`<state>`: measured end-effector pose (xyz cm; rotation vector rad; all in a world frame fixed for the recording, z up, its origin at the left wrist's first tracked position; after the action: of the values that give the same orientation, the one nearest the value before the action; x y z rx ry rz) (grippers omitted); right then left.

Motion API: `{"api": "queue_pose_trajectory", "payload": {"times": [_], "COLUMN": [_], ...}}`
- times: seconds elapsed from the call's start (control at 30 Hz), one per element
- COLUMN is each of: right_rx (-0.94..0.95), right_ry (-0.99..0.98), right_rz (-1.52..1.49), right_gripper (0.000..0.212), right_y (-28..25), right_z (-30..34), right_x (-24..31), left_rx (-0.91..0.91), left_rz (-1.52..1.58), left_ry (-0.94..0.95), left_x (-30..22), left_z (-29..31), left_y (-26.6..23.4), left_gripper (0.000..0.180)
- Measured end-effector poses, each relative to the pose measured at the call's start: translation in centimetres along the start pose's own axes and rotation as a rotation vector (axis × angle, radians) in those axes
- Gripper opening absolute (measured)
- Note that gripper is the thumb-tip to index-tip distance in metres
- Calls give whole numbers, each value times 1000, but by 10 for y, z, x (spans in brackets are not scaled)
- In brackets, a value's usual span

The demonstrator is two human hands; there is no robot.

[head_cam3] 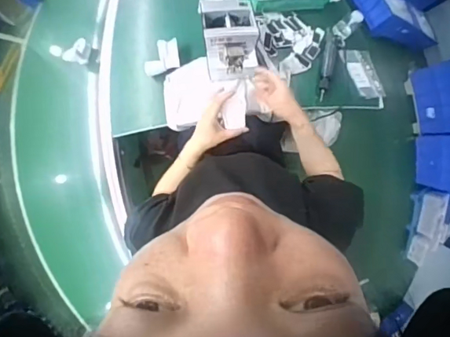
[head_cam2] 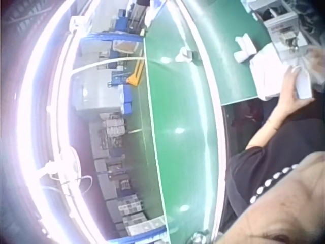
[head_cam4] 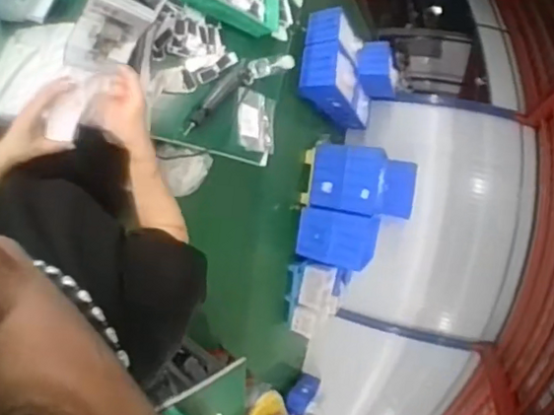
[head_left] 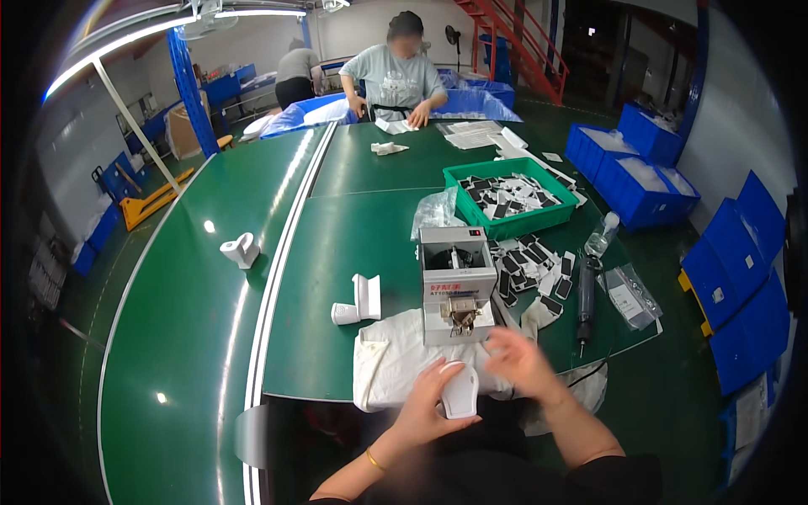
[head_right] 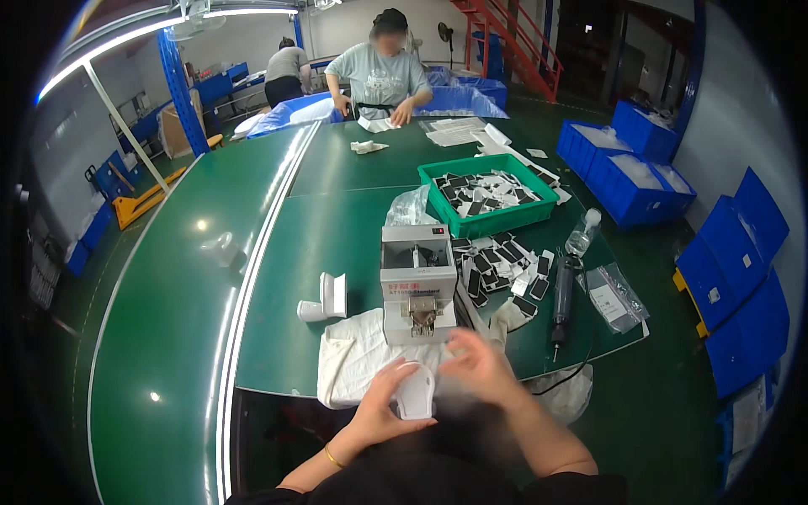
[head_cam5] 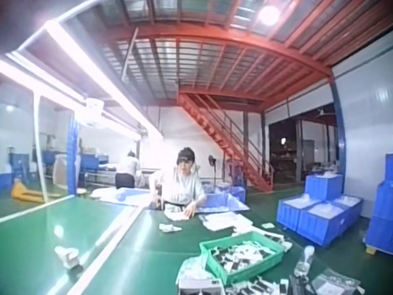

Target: Assembling plastic device components by placing panels and securing them with an electric screwdriver.

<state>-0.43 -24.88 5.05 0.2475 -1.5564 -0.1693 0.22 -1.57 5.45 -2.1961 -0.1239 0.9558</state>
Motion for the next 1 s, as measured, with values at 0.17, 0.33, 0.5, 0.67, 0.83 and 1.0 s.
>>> {"api": "queue_pose_trajectory", "payload": {"times": [0.17,0.33,0.5,0.67,0.83,1.0], "right_rx": [-816,-1023,-926,-845,-594,-136], "right_ry": [-399,109,191,166,-129,-276], "right_rz": [1050,1032,996,772,-66,-620], "right_gripper": [49,68,64,55,44,66], "right_y": [-143,-240,-223,-249,-195,-99], "right_z": [-38,-55,-73,-74,-48,-53], "right_x": [62,42,57,36,56,105], "left_rx": [-84,-71,-125,-115,-117,-77], "left_rz": [-9,-172,-231,-236,-166,-185], "left_ry": [-175,-61,-60,-62,-64,-10], "left_x": [20,27,24,20,25,34], "left_z": [0,0,4,9,18,17], "left_y": [-7,11,10,9,14,10], "left_gripper": [91,85,83,80,78,76]}}
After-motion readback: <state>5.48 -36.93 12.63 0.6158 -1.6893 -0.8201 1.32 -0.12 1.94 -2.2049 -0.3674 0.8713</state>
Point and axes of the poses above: each hand's wrist, its own z-axis away from the middle knuckle, its own y-axis out of the palm, x = y × z, the point moved 2 cm from there along -z, towards the middle knuckle, and after that the axes turned 14 degrees about -z, right-handed, at the moved point
